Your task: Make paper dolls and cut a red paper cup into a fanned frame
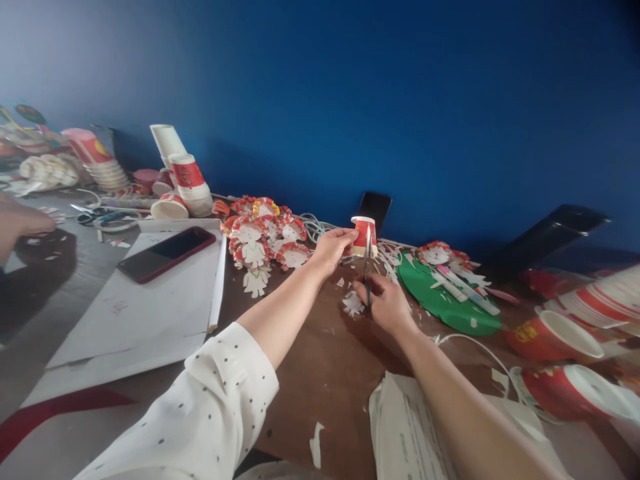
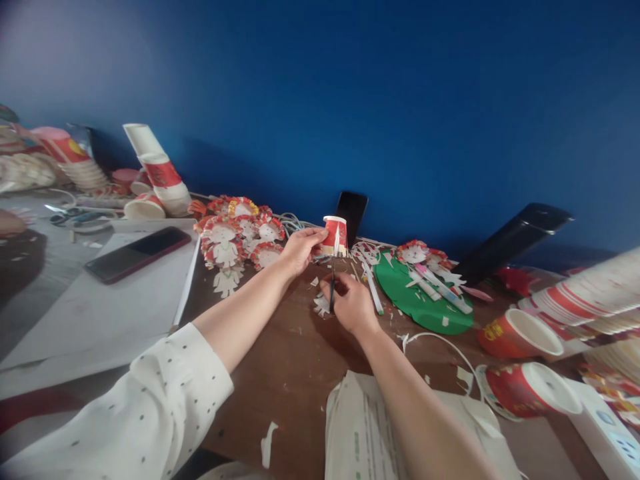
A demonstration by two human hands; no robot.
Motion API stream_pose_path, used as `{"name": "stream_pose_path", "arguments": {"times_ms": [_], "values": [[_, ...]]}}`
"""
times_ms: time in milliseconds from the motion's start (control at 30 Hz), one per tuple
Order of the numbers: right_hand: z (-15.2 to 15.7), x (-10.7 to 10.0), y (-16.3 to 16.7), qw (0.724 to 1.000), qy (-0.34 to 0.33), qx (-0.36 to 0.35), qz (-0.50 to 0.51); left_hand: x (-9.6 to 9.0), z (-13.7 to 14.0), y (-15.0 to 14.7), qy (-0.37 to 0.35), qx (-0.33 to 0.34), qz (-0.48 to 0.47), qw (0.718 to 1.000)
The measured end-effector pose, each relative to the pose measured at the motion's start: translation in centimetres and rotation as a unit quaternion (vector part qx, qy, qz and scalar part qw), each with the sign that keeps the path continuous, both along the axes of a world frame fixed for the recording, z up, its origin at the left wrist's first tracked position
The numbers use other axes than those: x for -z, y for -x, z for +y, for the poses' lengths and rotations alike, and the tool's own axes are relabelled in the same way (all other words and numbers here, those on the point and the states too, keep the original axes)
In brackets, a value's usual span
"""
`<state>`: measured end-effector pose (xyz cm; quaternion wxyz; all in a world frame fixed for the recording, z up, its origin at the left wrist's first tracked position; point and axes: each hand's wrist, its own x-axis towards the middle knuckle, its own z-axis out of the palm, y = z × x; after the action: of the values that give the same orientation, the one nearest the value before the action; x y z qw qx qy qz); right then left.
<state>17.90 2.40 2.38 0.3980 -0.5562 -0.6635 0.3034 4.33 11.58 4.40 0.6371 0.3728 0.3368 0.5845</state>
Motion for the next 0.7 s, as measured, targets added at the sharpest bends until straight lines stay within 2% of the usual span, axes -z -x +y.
{"name": "stream_pose_path", "arguments": {"times_ms": [200,700], "values": [[-0.17,0.48,-0.03,0.997,-0.018,0.011,-0.077,0.0,-0.06,-0.3,0.005,-0.006,-0.012,1.0],[-0.5,-0.05,0.15,0.999,-0.019,0.015,-0.044,0.08,-0.32,-0.63,0.012,-0.001,-0.002,1.0]]}}
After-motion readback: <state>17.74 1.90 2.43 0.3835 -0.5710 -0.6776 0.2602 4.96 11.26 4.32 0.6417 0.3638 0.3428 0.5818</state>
